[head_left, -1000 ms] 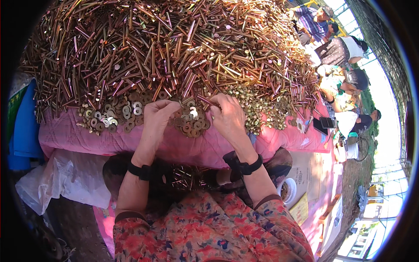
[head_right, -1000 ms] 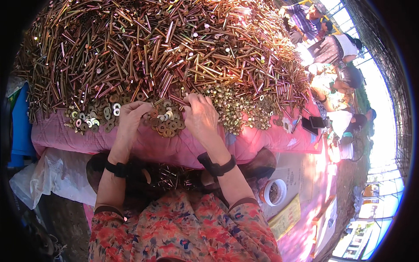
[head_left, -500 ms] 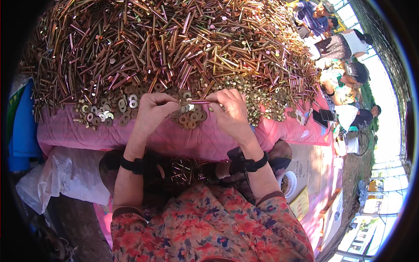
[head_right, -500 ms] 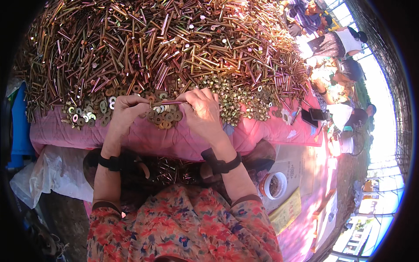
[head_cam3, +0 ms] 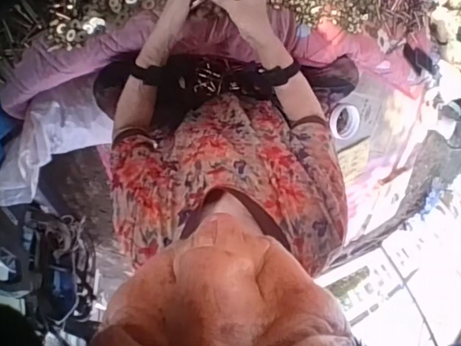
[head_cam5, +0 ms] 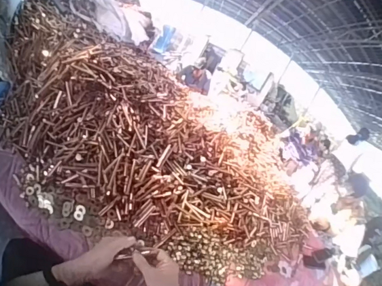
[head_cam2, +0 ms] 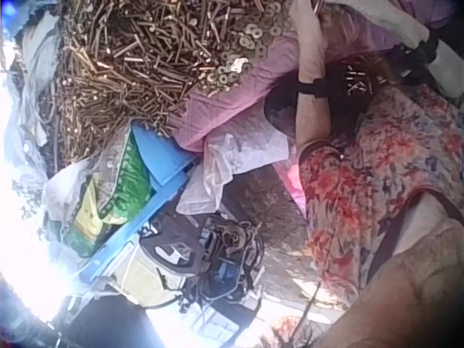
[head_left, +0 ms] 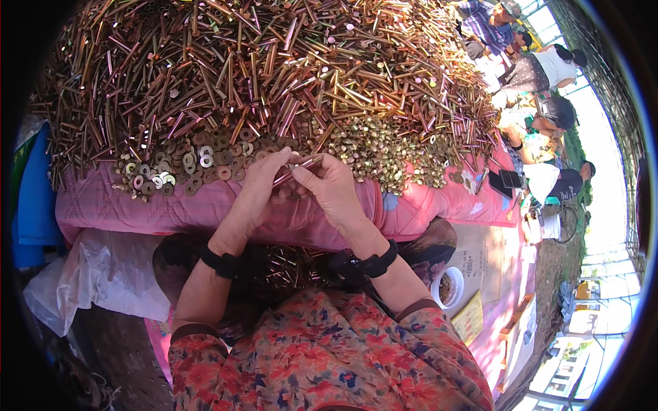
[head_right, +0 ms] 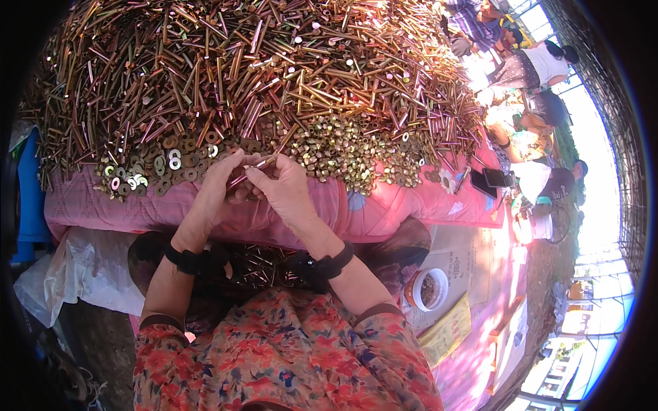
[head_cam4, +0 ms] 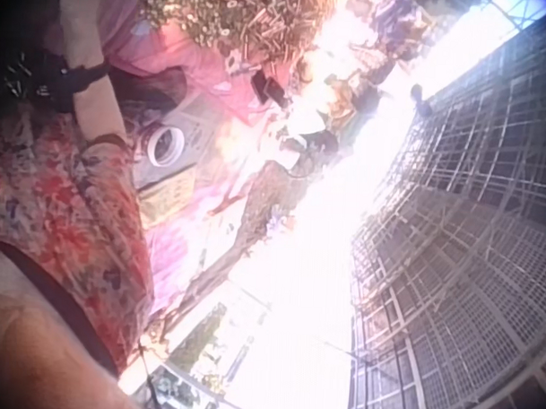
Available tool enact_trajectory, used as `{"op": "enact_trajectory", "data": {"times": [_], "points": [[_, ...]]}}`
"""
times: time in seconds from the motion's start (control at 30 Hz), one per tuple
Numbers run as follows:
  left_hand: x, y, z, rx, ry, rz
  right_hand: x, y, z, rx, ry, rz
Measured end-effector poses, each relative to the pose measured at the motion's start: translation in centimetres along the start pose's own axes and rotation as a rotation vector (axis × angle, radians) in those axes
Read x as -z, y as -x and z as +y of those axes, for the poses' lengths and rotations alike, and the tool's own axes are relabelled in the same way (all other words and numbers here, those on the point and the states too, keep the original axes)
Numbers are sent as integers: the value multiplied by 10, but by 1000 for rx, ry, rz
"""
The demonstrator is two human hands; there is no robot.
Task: Sorting and assembling bolts and washers from a large pile.
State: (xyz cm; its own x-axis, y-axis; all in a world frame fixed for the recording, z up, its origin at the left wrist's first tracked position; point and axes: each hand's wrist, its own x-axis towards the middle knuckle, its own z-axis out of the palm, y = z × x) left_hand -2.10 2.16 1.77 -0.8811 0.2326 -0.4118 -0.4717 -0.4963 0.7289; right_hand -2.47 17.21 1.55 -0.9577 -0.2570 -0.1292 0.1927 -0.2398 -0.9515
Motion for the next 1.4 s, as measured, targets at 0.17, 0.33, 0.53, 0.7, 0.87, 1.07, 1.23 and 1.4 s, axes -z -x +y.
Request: {"op": "enact_trajectory", "data": {"times": [0.17, 0.33, 0.53, 0.7, 0.87, 1.07, 1.23, 1.4], "points": [[18, -7, -4, -210, 1, -13, 28, -7, -5, 58, 370, 172], [19, -9, -3, -311, -100, 176, 56, -4, 5, 326, 996, 239], [14, -9, 0, -265, -94, 201, 42, -7, 24, 483, 1507, 245], [21, -8, -1, -221, -98, 188, 38, -8, 23, 513, 1581, 234], [17, 1, 4, -165, -72, 146, 35, -4, 13, 430, 1251, 222], [17, 2, 3, -140, -59, 87, 21, 1, -4, 181, 341, 128], [21, 2, 2, -103, -14, 36, 12, 6, -17, 140, 88, 70], [17, 3, 3, -54, -40, 6, 10, 6, -10, 241, 102, 68]]}}
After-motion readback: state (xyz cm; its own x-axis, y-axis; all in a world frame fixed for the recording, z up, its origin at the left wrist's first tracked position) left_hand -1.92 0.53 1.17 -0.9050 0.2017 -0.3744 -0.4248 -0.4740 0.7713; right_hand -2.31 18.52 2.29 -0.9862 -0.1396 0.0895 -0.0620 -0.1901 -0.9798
